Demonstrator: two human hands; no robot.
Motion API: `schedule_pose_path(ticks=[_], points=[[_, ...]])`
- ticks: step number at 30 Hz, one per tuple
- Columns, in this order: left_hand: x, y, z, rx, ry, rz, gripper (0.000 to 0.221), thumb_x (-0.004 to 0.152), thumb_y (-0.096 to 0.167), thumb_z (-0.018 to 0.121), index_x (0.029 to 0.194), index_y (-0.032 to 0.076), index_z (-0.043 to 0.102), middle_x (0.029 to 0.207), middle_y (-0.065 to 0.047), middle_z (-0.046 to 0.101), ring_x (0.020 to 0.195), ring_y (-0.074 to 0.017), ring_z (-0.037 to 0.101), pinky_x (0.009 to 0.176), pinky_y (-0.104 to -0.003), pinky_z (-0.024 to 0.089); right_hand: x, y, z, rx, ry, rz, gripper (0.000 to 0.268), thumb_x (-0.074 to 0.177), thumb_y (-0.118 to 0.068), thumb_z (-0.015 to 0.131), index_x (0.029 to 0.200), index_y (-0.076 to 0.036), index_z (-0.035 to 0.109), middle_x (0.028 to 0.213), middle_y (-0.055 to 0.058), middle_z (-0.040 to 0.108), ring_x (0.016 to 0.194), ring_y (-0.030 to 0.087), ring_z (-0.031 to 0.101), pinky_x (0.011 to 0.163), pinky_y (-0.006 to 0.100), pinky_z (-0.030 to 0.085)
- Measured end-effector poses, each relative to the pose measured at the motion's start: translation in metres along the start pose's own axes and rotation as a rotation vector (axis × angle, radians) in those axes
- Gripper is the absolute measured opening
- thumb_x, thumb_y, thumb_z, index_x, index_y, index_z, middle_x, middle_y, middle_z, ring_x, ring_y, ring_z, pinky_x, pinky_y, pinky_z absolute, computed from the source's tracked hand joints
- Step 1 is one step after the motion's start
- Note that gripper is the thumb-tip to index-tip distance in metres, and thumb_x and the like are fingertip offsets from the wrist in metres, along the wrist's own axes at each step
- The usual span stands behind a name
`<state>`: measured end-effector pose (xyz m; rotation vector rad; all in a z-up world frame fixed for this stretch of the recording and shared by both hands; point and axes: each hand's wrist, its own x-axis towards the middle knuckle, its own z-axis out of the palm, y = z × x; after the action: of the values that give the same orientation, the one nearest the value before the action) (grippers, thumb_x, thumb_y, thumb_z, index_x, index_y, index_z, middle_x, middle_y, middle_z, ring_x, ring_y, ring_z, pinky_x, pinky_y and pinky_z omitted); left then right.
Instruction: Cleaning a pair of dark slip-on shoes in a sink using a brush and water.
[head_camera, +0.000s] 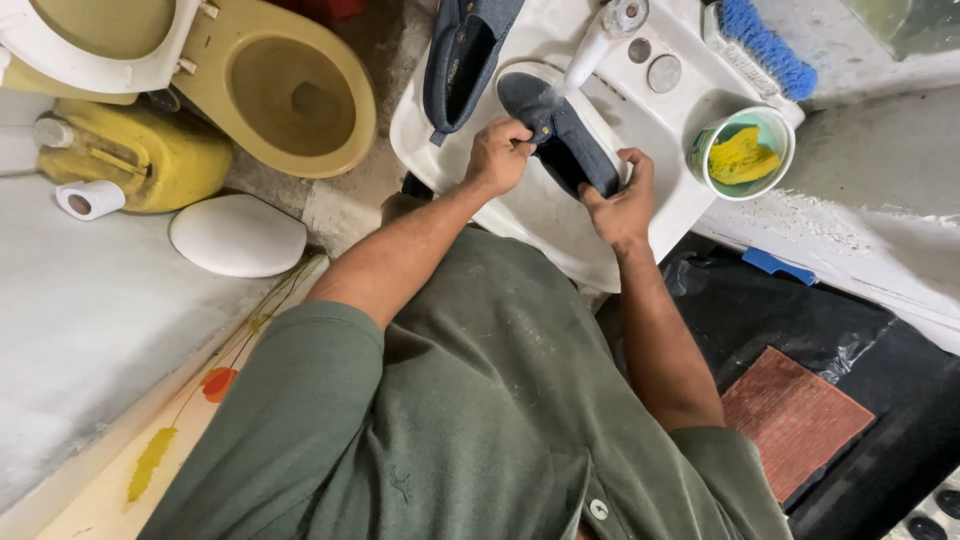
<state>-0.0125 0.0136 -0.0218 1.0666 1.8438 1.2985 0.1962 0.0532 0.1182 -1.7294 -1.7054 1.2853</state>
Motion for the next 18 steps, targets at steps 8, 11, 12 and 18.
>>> schedule_pose_path(ticks=[8,11,12,18], points=[[0.005,0.029,-0.004,-0.018,0.007,-0.047,0.016,0.076,0.018,0.087,0.089,0.016,0.079,0.087,-0.005,0.071,0.087,-0.0258,0.075,0.077,-0.029,0.064,0.026,0.04,-0.006,0.243,-0.042,0.049,0.055,0.079,-0.009,0.085,0.122,-0.016,0.05,0.114,0.008,0.052,0.094,0.023,0.061,0.069,0.03,0.063],[-0.004,0.028,-0.007,-0.031,0.002,0.036,0.027,0.071,0.019,0.092,0.093,0.013,0.078,0.09,-0.007,0.072,0.088,-0.0288,0.074,0.079,-0.032,0.063,-0.002,0.021,-0.012,0.429,-0.034,0.263,0.052,0.079,-0.011,0.079,0.123,-0.013,0.051,0.109,0.01,0.054,0.077,0.025,0.07,0.065,0.037,0.071],[-0.004,0.016,-0.004,0.04,0.094,0.079,0.033,0.069,0.022,0.092,0.098,0.017,0.076,0.095,-0.005,0.068,0.094,-0.0275,0.072,0.087,-0.035,0.059,-0.004,0.02,-0.016,0.495,-0.059,0.347,0.049,0.08,-0.015,0.077,0.124,-0.012,0.055,0.107,0.01,0.055,0.08,0.025,0.07,0.067,0.041,0.072],[0.013,0.064,-0.031,-0.054,-0.115,-0.702,0.081,0.083,0.034,0.075,0.153,0.021,0.036,0.148,-0.013,0.049,0.132,-0.0325,0.058,0.104,-0.044,0.051,-0.008,0.009,-0.03,0.66,-0.151,0.7,0.039,0.078,-0.031,0.07,0.113,-0.015,0.063,0.096,0.005,0.065,0.09,0.023,0.07,0.071,0.046,0.068]])
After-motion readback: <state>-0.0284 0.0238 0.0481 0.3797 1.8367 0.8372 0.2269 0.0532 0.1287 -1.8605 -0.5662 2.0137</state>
